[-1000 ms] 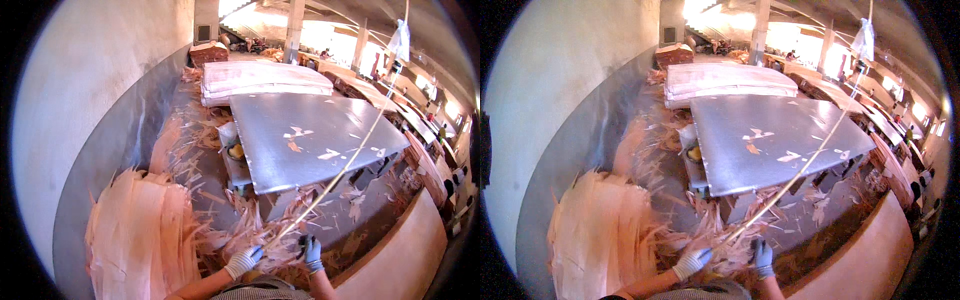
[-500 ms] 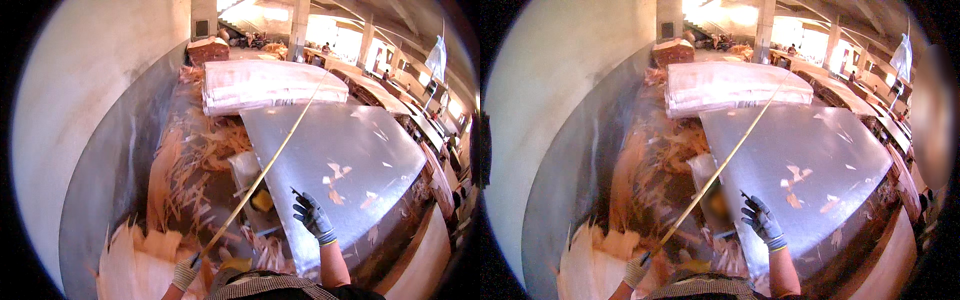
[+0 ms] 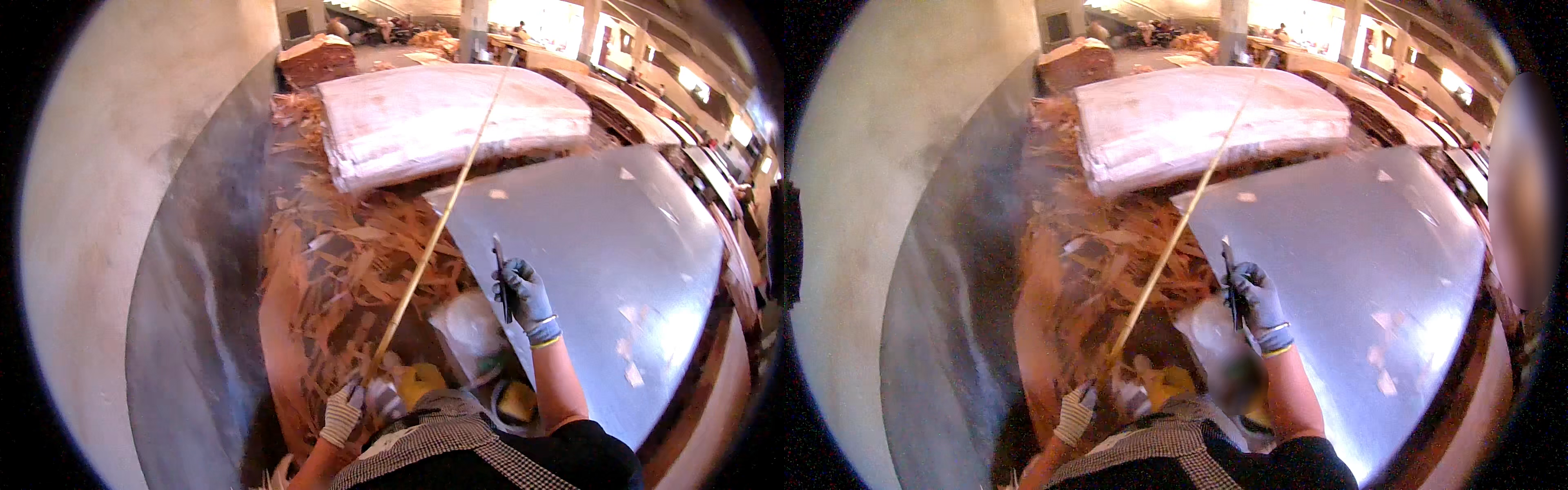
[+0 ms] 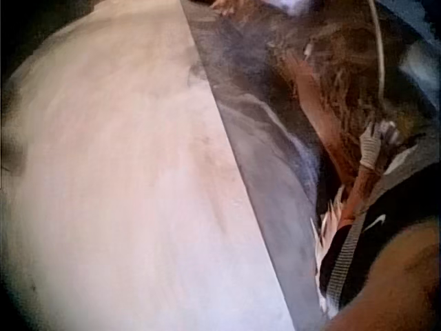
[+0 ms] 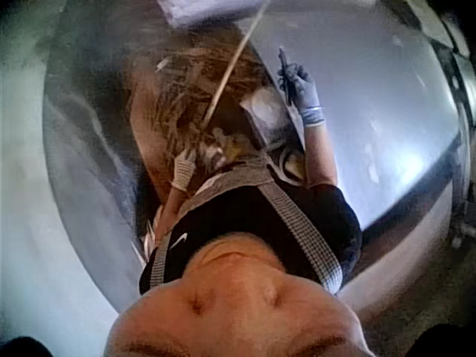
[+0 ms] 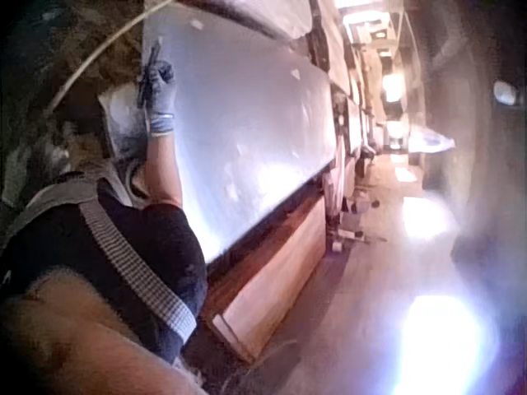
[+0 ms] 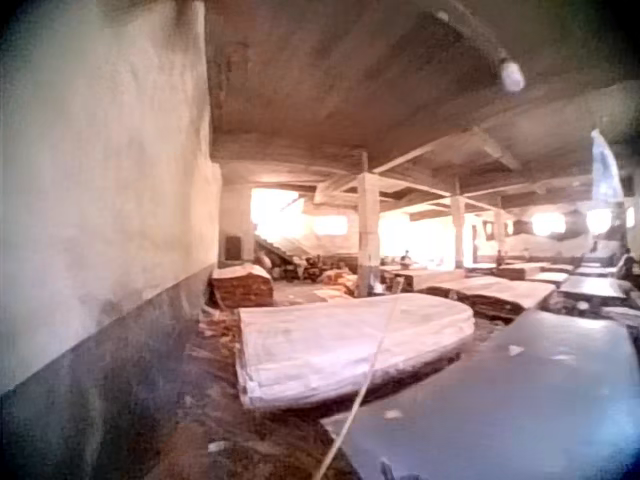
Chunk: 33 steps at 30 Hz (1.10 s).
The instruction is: The person prepares wood veneer sheets by applying adhesive tape to seams and cutting away excess material using a utility knife.
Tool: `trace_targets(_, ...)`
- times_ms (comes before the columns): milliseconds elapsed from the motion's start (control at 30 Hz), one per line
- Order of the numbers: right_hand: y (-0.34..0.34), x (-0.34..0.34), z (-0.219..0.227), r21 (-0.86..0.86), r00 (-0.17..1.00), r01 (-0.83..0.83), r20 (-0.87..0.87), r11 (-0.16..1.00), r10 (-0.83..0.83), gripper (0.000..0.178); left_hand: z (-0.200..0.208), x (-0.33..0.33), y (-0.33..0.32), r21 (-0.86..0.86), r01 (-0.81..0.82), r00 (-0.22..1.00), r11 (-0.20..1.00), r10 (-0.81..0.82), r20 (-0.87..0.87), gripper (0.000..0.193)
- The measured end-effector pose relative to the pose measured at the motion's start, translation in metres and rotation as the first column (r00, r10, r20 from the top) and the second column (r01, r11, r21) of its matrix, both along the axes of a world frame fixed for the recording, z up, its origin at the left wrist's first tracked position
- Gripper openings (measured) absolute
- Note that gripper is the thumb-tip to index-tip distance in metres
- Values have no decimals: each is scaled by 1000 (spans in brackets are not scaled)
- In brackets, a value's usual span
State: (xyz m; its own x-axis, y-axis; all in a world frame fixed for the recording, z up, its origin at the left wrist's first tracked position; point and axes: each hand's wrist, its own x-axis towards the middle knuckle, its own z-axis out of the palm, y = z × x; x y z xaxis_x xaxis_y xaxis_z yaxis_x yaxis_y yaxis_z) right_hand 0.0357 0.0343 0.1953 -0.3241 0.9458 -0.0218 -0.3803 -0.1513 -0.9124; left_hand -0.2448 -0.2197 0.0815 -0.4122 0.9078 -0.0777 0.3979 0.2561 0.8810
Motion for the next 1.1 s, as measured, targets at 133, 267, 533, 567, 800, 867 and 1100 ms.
trace_targets(133,87,-108,-21,-67,990,69,129,995,-60,28,-3,-94,63,-77,59,970,995,-75,-230,32)
trace_targets(267,158,-244,-20,-307,995,-28,84,951,56,23,28,-186,107,-244,43,940,969,-122,-319,34)
trace_targets(533,324,-450,-76,43,990,-32,141,999,26,18,13,-379,214,-387,-50,864,921,-154,-480,32)
trace_targets(567,334,-468,-77,-34,968,-55,242,998,62,16,12,-407,232,-397,-48,862,917,-163,-481,33)
trace_targets(800,425,-551,-110,-415,976,216,117,884,-184,20,21,-591,440,-319,180,820,930,-321,-473,35)
trace_targets(867,456,-565,-123,-373,955,296,120,879,-271,19,21,-625,511,-253,272,799,928,-364,-479,35)
trace_targets(1100,588,-621,-182,-453,923,384,209,805,-323,21,21,-678,757,-285,362,836,888,-444,-321,36)
